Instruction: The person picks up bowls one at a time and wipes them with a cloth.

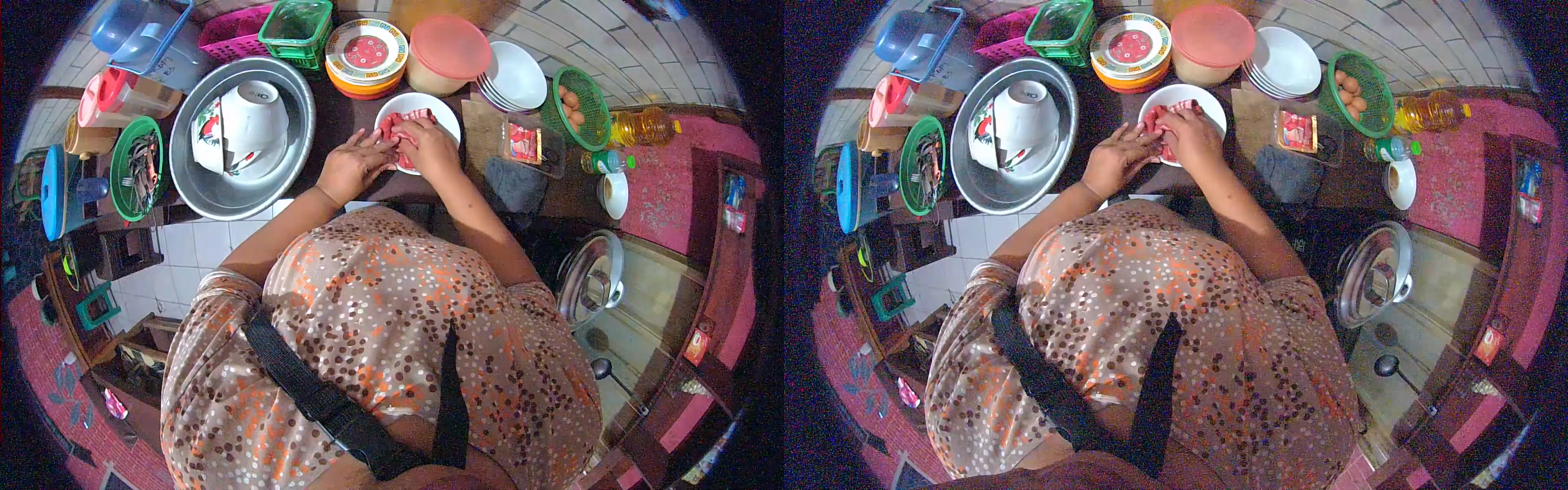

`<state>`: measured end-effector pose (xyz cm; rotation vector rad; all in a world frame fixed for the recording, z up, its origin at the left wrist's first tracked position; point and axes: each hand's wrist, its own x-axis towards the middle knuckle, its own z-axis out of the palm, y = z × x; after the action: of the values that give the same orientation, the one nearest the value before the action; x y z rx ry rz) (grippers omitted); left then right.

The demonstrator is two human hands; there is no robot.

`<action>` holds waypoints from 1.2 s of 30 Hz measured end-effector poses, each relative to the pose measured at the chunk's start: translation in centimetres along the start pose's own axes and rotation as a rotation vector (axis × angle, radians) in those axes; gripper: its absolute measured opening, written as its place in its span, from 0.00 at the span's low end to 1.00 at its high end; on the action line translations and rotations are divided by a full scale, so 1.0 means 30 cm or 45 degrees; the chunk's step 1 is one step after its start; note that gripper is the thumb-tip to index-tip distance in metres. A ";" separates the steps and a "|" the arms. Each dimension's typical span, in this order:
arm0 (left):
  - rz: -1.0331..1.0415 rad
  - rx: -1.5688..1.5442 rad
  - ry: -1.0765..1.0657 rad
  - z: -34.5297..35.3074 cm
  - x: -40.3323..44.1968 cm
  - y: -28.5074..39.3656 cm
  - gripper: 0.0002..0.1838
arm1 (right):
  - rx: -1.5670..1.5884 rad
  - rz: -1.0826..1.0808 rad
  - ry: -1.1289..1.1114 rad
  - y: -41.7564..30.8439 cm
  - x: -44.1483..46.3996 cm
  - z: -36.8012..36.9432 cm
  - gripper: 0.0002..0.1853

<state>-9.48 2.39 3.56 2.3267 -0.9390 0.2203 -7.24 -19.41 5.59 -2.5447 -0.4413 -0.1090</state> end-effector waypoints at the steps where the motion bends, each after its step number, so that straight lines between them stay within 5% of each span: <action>1: 0.007 0.040 0.003 -0.007 0.000 0.003 0.13 | 0.000 -0.001 0.000 0.000 -0.005 -0.006 0.15; 6: 0.019 0.054 0.001 -0.023 0.002 0.005 0.13 | -0.137 0.106 -0.216 -0.036 -0.024 -0.073 0.13; 9: 0.017 0.060 -0.005 -0.024 0.001 0.002 0.14 | -0.370 -0.139 0.010 -0.013 -0.046 -0.069 0.13; 15: 0.005 0.003 -0.027 -0.024 0.000 -0.005 0.15 | -0.502 -0.090 -0.010 0.008 -0.025 -0.088 0.15; 19: -0.002 -0.053 -0.033 -0.024 -0.003 -0.007 0.15 | -0.390 -0.150 0.175 0.051 0.019 -0.028 0.13; 24: -0.003 -0.021 -0.065 -0.015 -0.007 -0.018 0.15 | 0.141 0.164 0.017 0.035 0.031 -0.018 0.09; 31: -0.001 0.053 0.004 -0.014 -0.005 0.002 0.17 | -0.164 0.035 -0.087 -0.014 -0.004 -0.036 0.09; 36: -0.024 0.027 0.003 -0.005 -0.013 -0.009 0.17 | -0.470 -0.235 0.041 -0.023 -0.031 -0.049 0.23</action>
<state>-9.57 2.85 3.41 2.3533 -0.9174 0.2257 -8.32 -19.92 7.01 -2.8501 -0.6989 -0.3266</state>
